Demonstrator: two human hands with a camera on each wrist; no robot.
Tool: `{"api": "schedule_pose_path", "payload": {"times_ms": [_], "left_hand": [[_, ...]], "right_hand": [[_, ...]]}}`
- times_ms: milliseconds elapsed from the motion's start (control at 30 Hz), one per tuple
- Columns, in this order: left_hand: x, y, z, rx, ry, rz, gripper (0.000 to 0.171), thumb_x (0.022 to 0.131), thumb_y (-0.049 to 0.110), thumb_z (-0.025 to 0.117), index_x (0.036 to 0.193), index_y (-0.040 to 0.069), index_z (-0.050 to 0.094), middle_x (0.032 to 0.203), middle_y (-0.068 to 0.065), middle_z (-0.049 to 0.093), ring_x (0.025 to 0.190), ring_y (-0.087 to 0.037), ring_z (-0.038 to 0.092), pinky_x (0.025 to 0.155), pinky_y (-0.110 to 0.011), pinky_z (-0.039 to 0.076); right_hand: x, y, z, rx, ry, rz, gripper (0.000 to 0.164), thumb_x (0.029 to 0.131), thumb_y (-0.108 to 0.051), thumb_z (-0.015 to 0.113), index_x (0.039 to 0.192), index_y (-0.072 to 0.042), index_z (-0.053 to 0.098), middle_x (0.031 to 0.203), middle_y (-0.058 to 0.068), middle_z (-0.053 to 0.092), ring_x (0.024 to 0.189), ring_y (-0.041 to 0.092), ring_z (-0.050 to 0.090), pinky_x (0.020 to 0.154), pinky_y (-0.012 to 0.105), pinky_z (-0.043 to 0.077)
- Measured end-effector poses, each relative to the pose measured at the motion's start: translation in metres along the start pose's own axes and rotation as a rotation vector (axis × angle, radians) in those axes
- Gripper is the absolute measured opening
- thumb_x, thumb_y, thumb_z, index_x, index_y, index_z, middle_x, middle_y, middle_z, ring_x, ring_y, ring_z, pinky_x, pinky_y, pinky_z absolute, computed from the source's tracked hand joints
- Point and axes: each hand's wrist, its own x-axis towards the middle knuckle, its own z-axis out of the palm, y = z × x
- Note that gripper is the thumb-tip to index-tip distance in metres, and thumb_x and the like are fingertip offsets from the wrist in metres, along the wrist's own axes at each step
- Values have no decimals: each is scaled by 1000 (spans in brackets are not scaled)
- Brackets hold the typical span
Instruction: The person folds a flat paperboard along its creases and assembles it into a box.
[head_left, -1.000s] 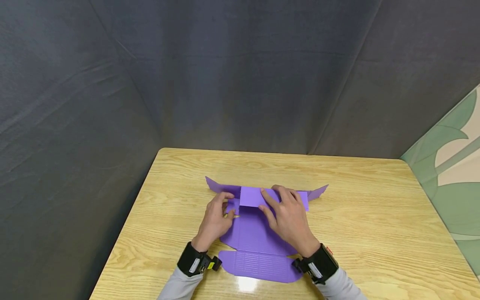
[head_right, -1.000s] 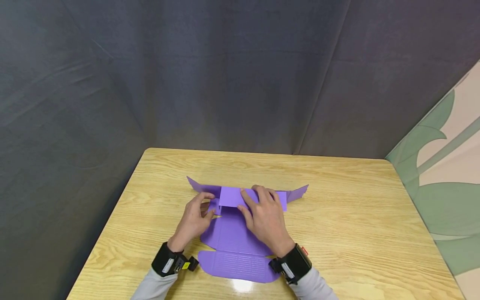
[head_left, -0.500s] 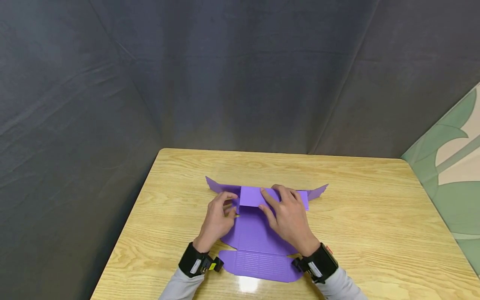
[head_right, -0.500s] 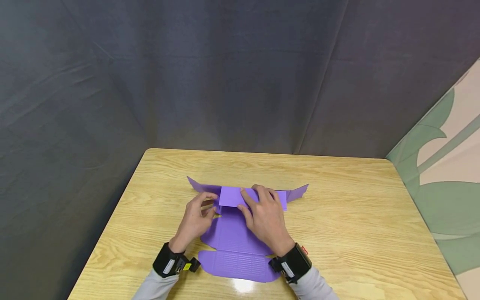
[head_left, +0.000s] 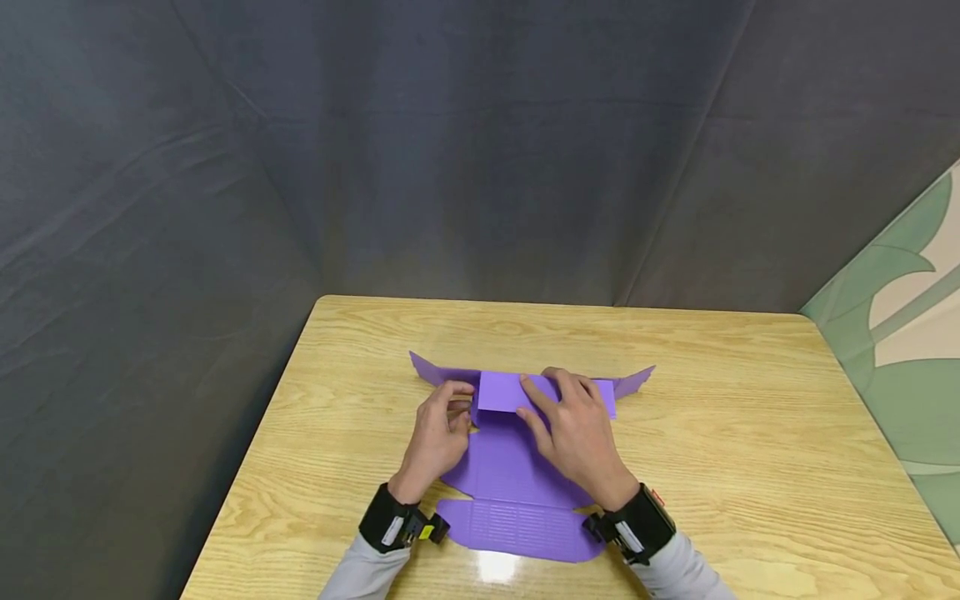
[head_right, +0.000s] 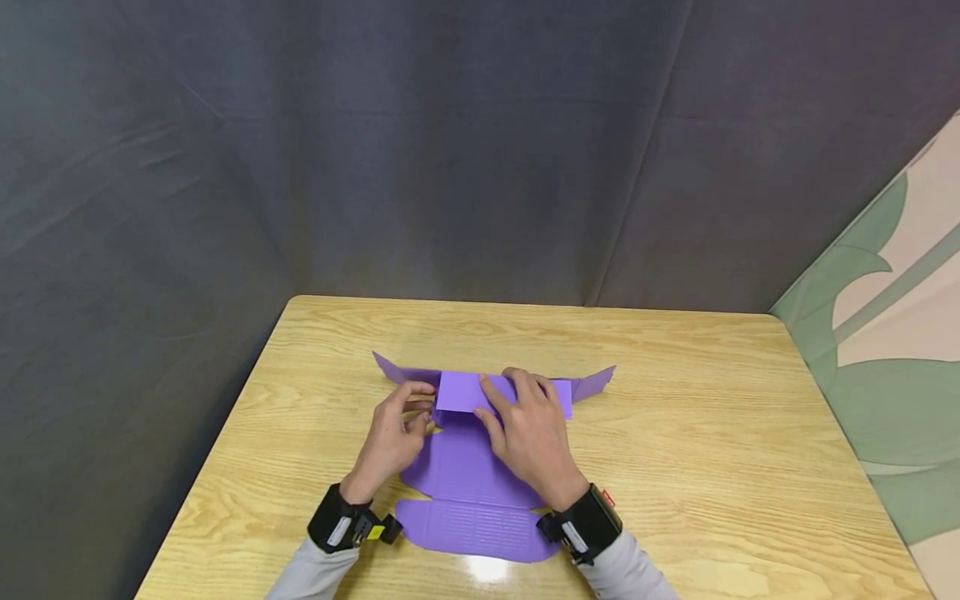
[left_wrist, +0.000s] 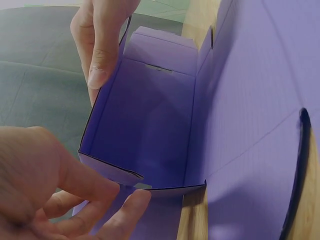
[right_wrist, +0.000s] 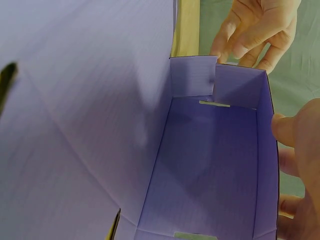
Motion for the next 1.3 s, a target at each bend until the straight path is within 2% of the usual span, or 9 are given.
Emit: {"api": "schedule_pose_path", "payload": {"times_ms": [167,400,633,900,1300], "left_hand": [[0,1,2,-13,-26,-5,42,91,-20,61,129,-4,62,132,-23,65,112,-38,74,95,-40,64],[3,2,3,-47,-38,-59,46,92,-18,61,134,1,60,137,-22,63,114,-36,73,93,-36,64],[3,3,6,-68,-51,-51,46,91,-16,61,134,-1,58,138,-24,60,117,-38,72,94,-34,64],[2,2,10,-60,-37,-20,47,89,-17,63,134,-1,57,136,-23,60,115,-39,72,92,-32,64],[0,0,9,-73,-44,-21,47,90,-16,64,134,-2,57,137,-22,60,116,-38,72,94,-32,63]], "right_hand": [[0,-1,-2,2,-18,10,44,101,-39,70,136,-12,75,127,22,66,118,40,64,106,58,47],[2,-1,-2,9,-32,21,45,101,-39,71,136,-12,74,127,22,65,118,40,65,106,58,47],[4,-3,-3,-6,-24,22,45,100,-39,69,136,-13,75,126,21,66,115,40,66,104,59,47],[6,-7,-4,-30,-58,34,42,104,-38,60,141,-21,72,129,20,64,117,45,60,97,62,44],[8,-7,-6,-6,-100,34,41,105,-35,60,141,-20,72,131,19,63,119,44,59,101,63,41]]}}
